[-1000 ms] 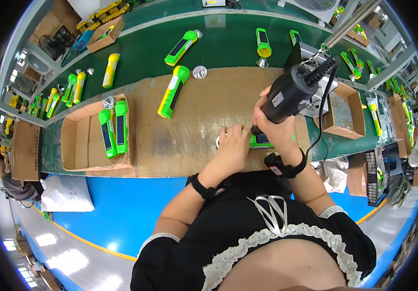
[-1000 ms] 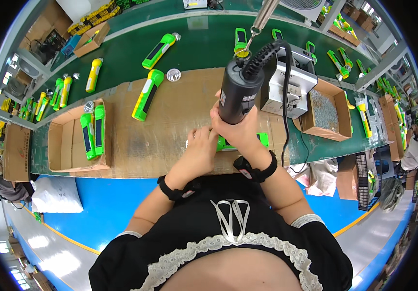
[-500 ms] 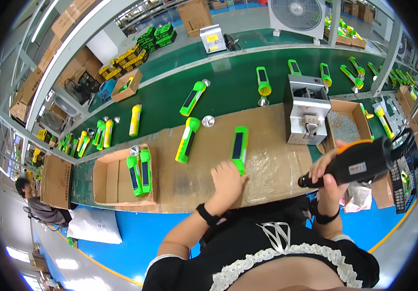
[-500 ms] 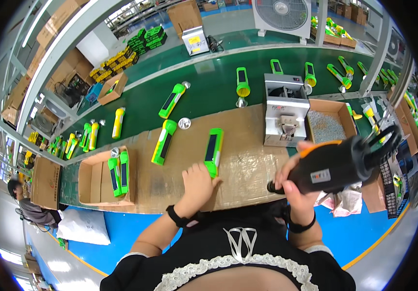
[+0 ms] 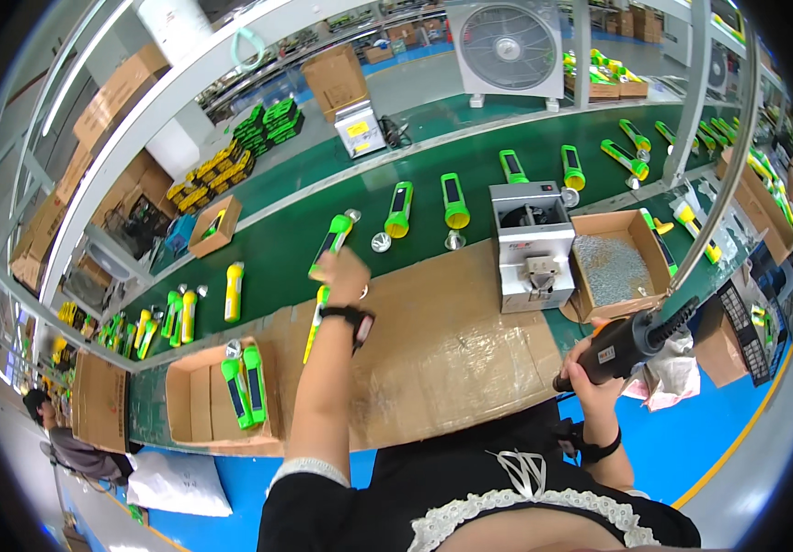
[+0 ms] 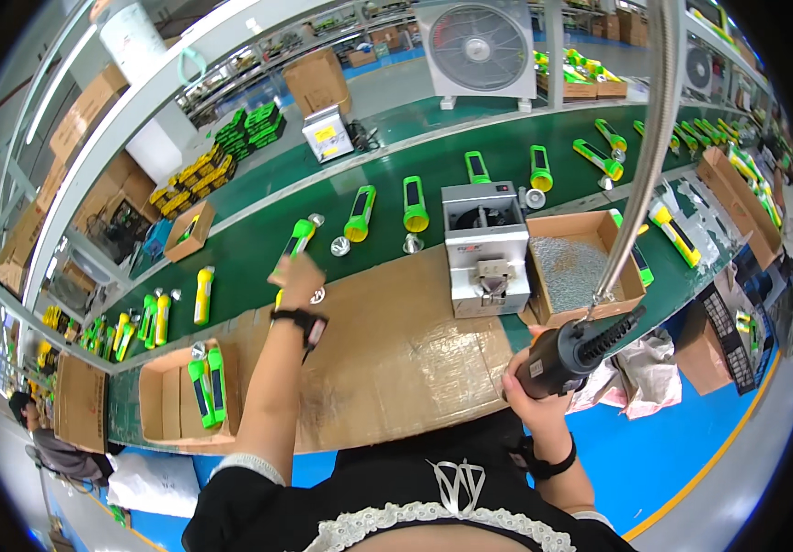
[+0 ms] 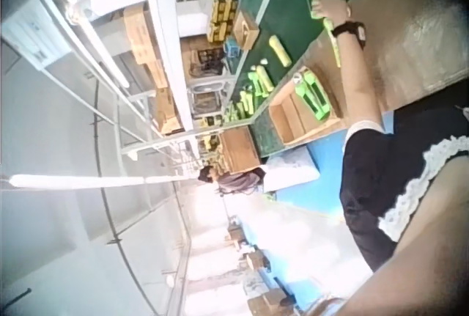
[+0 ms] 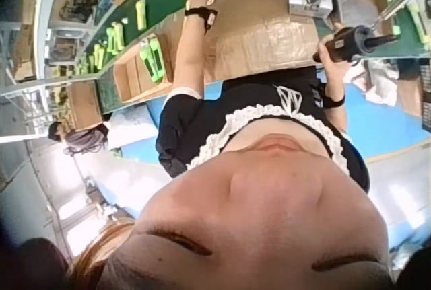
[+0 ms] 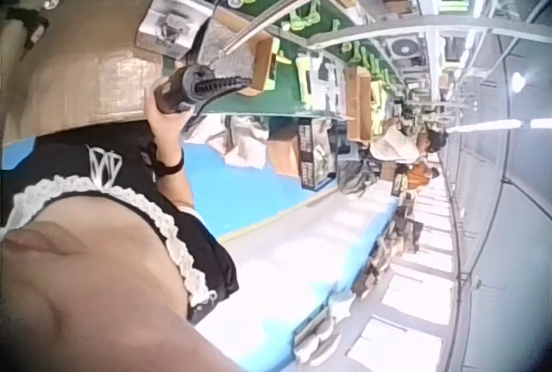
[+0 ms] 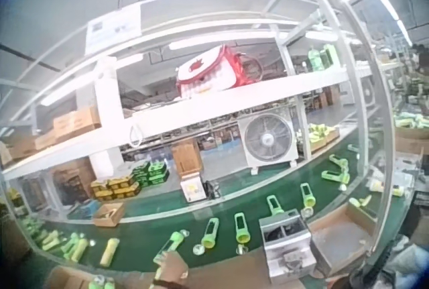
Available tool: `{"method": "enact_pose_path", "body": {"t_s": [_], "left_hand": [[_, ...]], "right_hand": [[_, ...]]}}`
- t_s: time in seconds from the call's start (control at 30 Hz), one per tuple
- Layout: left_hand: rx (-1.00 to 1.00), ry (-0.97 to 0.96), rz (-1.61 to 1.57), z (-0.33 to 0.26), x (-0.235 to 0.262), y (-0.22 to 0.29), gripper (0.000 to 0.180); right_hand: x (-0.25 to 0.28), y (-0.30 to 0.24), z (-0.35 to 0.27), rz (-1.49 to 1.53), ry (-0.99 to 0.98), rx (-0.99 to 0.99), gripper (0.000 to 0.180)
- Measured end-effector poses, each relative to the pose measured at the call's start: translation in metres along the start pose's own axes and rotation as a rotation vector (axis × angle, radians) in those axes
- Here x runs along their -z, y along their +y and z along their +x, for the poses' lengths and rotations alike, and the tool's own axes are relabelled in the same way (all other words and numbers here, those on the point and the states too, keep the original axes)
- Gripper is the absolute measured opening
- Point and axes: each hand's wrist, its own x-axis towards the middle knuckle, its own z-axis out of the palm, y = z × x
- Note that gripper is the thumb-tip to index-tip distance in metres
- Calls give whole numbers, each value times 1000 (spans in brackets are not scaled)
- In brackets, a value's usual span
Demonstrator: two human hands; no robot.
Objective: The recorder uses an electric screwdriver to assemble components of handheld flashlights on a factory line.
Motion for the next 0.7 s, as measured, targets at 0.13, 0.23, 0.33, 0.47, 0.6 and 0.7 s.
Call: {"method": "enact_pose_path", "body": {"t_s": [0.13,0.23,0.33,0.47,0.6,0.7], "left_hand": [[-62,-171,-179,-64,28,-55,45],[-207,-252,-205,-100,44,-70,51],[-295,-314,-290,-135,54,-77,52],[-420,-248,-459,-161,40,-89,50],[-130,-378,-697,-167,17,-93,48],[99,-645,-1108,-181,29,-79,46]], "right_hand": [[11,-3,21,-61,-83,-15,73],[1,0,49,-83,-121,-26,67],[-11,13,80,-168,-93,162,68],[-30,18,122,-145,31,382,56],[-35,30,152,-100,89,381,35],[-34,37,152,-166,66,317,31]]}}
